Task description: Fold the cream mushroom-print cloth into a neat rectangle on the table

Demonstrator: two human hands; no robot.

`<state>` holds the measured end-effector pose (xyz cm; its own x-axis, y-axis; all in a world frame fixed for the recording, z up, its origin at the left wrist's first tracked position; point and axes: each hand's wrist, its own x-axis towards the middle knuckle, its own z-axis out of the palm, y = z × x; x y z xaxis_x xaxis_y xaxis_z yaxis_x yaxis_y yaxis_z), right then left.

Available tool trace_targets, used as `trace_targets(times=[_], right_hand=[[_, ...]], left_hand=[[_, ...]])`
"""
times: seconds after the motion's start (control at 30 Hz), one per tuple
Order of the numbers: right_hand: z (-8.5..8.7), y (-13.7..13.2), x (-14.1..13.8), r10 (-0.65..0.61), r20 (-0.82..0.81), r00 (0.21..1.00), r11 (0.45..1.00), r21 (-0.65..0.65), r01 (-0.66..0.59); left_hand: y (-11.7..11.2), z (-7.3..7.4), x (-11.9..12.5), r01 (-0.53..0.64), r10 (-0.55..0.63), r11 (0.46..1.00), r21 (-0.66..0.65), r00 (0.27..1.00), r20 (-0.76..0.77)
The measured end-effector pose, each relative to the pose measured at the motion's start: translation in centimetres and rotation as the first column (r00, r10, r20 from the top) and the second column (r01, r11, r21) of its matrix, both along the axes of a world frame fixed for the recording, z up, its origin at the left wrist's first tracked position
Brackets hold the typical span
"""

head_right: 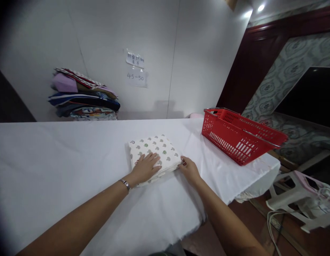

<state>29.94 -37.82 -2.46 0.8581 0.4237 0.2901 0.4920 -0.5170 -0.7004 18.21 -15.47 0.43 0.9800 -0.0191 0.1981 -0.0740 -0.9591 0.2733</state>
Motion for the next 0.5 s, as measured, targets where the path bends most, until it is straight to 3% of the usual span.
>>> trace_targets(times=[0.23,0.5], right_hand=[[0.1,-0.1,0.5,0.09,0.12,0.989,0.996,-0.026,-0.087],[-1.0,-0.9,0.9,0.116,0.092,0.989,0.993,0.018,-0.118]], left_hand=[[0.1,-0.4,-0.4,0.02,-0.018,0.999,-0.033,0.998,0.054],[0.2,-0.8,-0.4,0.028,-0.026,0.999,-0.044,0.998,0.049]])
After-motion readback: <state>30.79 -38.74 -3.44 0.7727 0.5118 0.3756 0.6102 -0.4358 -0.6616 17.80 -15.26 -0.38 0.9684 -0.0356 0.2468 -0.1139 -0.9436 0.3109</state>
